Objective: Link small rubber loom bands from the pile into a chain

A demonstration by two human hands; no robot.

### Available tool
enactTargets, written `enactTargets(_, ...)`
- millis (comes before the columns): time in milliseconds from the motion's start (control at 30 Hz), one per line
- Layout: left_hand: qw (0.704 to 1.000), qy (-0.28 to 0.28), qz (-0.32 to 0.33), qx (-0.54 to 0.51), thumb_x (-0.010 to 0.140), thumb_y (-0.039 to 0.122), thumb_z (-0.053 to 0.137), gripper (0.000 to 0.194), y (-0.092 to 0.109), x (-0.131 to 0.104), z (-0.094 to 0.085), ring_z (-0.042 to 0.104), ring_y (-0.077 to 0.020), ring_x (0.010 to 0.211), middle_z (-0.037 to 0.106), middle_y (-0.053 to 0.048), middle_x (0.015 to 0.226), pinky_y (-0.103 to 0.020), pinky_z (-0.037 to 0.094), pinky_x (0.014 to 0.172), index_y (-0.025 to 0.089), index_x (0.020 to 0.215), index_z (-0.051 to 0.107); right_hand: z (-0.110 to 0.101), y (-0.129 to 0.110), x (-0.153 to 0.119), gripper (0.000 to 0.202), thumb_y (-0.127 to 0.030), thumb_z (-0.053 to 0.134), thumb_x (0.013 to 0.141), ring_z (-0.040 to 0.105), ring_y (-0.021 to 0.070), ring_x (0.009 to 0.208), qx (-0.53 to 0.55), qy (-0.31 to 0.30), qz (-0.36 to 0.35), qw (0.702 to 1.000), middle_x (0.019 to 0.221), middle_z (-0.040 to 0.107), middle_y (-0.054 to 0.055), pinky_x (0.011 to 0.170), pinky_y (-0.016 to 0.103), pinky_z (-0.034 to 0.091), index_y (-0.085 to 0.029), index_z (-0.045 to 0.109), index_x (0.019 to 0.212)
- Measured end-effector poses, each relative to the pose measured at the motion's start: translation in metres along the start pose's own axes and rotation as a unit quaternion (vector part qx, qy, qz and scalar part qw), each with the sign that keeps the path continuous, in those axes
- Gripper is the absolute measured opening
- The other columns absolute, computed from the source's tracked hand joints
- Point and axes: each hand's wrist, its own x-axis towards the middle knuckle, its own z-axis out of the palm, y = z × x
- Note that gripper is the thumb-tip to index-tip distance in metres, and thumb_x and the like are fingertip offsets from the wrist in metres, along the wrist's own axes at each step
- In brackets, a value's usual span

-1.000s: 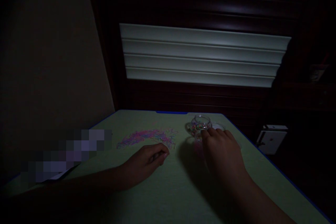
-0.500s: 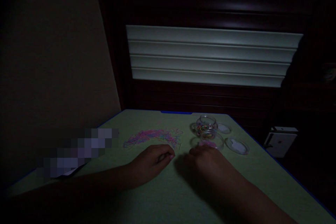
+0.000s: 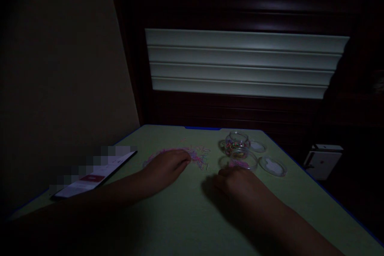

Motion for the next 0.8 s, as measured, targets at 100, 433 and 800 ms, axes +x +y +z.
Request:
enactTargets(100,0.999,-0.001,-0.03,0.033,0.087,0.02,0.036,0.022,-0.015,0.003,-0.005,0.053,-0.0177,0.079,0.059,-0.006,0.084,-0.028,0.039,0.071,0.017,0.083,0.057,-0.002,-0.002,0.0,0.02,-0.017,0.043,0.086,0.051,0.0107,0.061,0.001,0.0,0.0,1.0,0.071,0.059,0.002,0.055,0.023,0.034,-0.018,0.06,0.076)
enactTargets(433,0.996,-0.041,-0.029,0.069,0.086,0.019,0.036,0.025,-0.032,0.004,-0.009,0.053,-0.0177,0.079,0.058,-0.008,0.083,-0.029,0.04,0.071,0.013,0.082,0.06,-0.001,0.0,-0.002,0.018,-0.019,0.043,0.086,0.051,0.0106,0.062,-0.001,-0.012,0.005,1.0,0.073,0.059,0.001,0.056,0.024,0.035,-0.019,0.058,0.076)
enactTargets(800,0.994,-0.057,-0.044,0.084,0.088,0.019,0.035,0.024,-0.024,0.002,-0.002,0.053,-0.0174,0.085,0.058,-0.008,0.091,-0.029,0.041,0.078,0.014,0.089,0.058,-0.002,-0.002,-0.001,0.019,-0.019,0.041,0.086,0.051,0.0113,0.062,0.017,-0.024,0.016,0.999,0.073,0.059,0.002,0.057,0.024,0.034,-0.019,0.058,0.077)
